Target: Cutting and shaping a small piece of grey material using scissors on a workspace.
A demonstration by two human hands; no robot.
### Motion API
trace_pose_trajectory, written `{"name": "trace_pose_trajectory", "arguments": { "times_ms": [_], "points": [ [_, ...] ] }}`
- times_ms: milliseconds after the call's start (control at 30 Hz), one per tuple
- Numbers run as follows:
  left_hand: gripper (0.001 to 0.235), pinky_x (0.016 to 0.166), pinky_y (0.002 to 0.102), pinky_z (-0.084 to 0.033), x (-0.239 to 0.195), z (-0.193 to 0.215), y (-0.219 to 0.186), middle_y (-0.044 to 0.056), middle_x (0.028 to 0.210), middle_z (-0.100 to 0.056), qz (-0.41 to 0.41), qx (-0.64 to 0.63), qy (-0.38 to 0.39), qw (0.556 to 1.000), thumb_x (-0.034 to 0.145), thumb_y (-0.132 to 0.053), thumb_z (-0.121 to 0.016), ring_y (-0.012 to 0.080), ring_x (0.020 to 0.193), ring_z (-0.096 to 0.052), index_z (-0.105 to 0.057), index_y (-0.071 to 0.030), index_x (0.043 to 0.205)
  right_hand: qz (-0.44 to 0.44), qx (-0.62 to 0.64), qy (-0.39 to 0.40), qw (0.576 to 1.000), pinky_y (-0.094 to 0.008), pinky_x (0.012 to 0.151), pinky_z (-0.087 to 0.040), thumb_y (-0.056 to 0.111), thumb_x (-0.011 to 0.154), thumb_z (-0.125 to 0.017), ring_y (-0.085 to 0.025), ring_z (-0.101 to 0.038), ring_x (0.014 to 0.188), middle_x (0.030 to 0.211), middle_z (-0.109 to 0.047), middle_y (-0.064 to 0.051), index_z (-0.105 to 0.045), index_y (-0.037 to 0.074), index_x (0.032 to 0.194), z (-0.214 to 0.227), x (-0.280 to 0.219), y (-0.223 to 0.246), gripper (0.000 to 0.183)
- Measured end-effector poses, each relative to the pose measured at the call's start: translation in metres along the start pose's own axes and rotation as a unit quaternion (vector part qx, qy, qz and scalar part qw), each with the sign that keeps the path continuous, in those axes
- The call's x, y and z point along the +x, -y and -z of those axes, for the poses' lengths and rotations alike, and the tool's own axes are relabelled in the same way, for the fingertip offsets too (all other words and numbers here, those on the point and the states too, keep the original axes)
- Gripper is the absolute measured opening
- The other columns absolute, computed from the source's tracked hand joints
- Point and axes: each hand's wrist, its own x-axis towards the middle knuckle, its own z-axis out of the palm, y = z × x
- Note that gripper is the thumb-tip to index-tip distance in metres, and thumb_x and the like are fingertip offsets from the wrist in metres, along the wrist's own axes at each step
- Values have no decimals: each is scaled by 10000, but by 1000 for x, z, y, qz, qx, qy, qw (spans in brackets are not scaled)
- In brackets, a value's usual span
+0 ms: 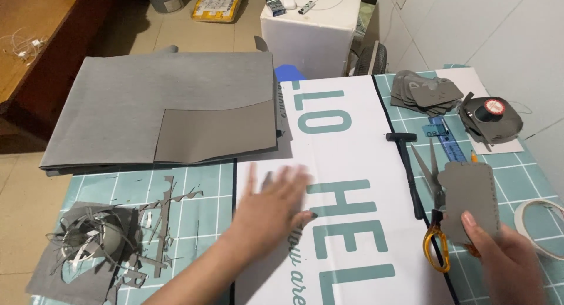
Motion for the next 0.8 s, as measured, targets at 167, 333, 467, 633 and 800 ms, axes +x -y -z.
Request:
{"name": "trace_pose_trajectory", "arguments": {
  "times_ms": [167,333,467,633,800],
  "points": [
    [505,1240,756,-132,-29,89,51,121,1581,-367,162,-47,460,872,1047,-420,-295,278,1417,-446,-480,-83,1374,73,-25,-32,996,-465,664,-260,284,1124,-637,-310,-323,754,780,-389,-181,-464,-56,869,19,53,-62,459],
    [415,1115,468,-360,-72,112,64,3,772,-830,417,-155,285,849,994,-513,-359,163,1475,-504,-681,-396,1228,82,-139,-38,986,-479,849,-431,368,1069,-589,-356,-538,986,1058,-634,-182,-648,-57,1125,21,68,-55,432],
    [617,1124,625,-437,-27,123,48,-237,1505,-545,529,-273,320,737,996,-330,-422,261,1643,-165,-288,-497,1574,81,-200,-23,976,-538,946,-512,383,1043,-546,-439,-640,1110,1242,-718,-232,-689,4,1328,12,68,-45,496],
    [511,1192,619,-222,-1,109,13,75,1472,-573,228,-356,116,899,941,-263,-642,301,1289,-581,-587,-152,1437,131,-241,-49,961,-476,800,-512,392,1052,-571,-378,-667,937,1004,-775,-190,-760,-14,1070,9,80,-68,448],
    [358,1182,572,-292,34,114,-6,65,1317,-638,143,-472,71,867,1025,-224,-534,287,1235,-627,-642,-106,1346,347,-307,-90,882,-503,921,-452,305,1046,-513,-375,-648,932,1062,-764,-108,-766,22,1014,11,90,-91,381]
  ]
}}
